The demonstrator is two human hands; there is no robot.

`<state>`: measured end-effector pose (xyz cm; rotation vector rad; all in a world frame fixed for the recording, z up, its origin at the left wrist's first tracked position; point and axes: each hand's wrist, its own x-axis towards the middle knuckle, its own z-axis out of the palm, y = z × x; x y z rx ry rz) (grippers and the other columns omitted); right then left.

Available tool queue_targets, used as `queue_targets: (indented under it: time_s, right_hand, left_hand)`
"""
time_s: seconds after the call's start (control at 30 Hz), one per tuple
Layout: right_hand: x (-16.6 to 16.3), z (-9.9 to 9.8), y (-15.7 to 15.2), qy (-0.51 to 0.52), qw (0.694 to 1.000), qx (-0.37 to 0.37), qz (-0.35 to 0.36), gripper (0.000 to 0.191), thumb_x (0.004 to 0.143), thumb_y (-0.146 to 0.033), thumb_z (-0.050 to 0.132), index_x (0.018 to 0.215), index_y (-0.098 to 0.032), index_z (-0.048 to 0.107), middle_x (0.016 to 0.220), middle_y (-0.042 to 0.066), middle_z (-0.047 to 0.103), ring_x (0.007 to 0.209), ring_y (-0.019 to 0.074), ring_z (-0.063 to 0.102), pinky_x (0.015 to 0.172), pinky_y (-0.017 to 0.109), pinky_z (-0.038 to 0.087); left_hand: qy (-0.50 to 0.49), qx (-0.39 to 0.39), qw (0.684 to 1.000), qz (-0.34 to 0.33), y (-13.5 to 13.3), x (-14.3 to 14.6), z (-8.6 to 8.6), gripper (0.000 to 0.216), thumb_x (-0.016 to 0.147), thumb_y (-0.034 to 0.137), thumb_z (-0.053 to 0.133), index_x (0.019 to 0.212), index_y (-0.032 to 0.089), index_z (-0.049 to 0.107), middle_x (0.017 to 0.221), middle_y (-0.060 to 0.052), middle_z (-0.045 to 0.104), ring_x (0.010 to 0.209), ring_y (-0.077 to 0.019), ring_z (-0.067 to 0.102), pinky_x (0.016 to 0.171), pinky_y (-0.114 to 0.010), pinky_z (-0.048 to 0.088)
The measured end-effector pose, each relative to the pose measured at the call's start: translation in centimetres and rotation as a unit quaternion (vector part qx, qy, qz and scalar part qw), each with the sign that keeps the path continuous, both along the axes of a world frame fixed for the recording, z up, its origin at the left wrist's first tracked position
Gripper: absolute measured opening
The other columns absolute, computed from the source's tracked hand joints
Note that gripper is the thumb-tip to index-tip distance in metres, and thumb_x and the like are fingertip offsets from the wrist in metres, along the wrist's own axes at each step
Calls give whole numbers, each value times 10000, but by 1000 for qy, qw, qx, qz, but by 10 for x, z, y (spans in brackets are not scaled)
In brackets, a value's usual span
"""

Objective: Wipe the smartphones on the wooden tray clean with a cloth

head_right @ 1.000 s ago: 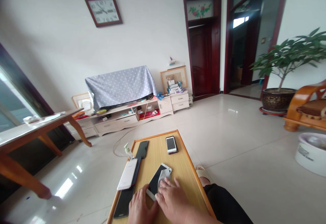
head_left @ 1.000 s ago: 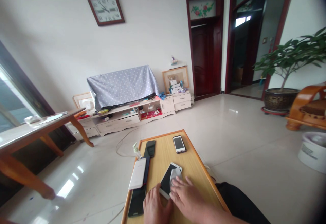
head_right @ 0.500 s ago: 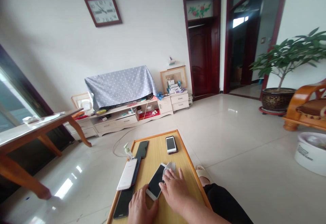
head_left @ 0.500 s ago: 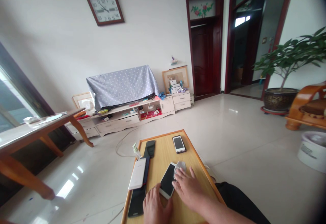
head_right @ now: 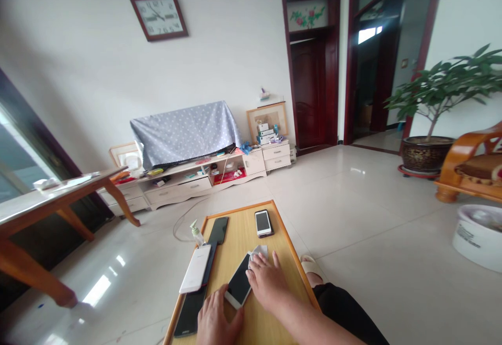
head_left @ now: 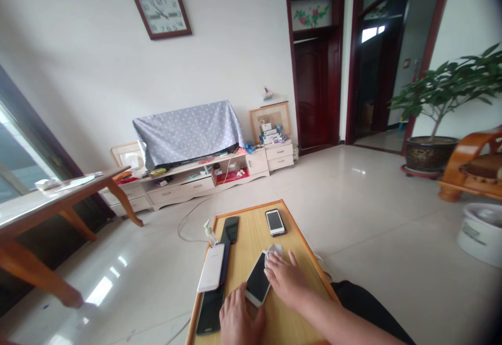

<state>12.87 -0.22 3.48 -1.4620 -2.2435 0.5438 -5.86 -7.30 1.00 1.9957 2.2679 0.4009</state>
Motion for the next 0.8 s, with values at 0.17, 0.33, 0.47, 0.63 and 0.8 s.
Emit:
queue_targets:
  time_s: [0.17, 0.33, 0.47, 0.63, 0.8]
  right_hand:
    - [-19, -4, -23, 15, 999, 11, 47, 545, 1059, -491, 271, 1458, -233, 538, 1557, 92, 464, 1494, 288, 323, 1254, 549, 79]
    - [-29, -6, -49, 67, 983, 14, 168, 518, 1070, -460, 260, 1509, -277, 466, 1531, 58, 503, 1475, 254, 363, 1263, 518, 83]
    - [-21, -3, -23, 36, 994, 13, 107, 483, 1072, -410, 239, 1431, -316, 548, 1513, 35, 531, 1458, 238, 391, 1244, 587, 25]
    - [-19, -2, 0, 6, 1000, 11, 11, 506, 1066, -425, 249, 1392, -237, 586, 1534, 103, 499, 1469, 279, 369, 1230, 614, 28]
    - [-31, -2, -30, 32, 993, 12, 116, 475, 1062, -431, 294, 1470, -304, 502, 1551, 55, 483, 1482, 273, 344, 1247, 573, 80]
  left_hand:
    - [-7, -4, 1000, 1, 2, -3, -4, 578, 842, 333, 573, 1402, 214, 497, 1437, -97, 579, 1356, -255, 480, 1121, -366, 325]
    - [-16, -18, 1000, -7, 2, -6, -8, 562, 871, 210, 482, 1433, 217, 463, 1443, -82, 578, 1345, -218, 492, 1113, -345, 320]
    - [-9, 2, 1000, -1, 1, -3, -4, 604, 845, 380, 581, 1413, 199, 485, 1432, -106, 583, 1350, -258, 487, 1119, -363, 323]
    - [-2, 4, 1000, 4, 2, -1, -3, 618, 816, 352, 595, 1407, 200, 497, 1414, -107, 598, 1338, -256, 503, 1115, -361, 330]
    - [-14, -10, 1000, 0, 3, -5, -9, 575, 855, 287, 541, 1421, 203, 483, 1447, -103, 576, 1355, -246, 489, 1123, -360, 322]
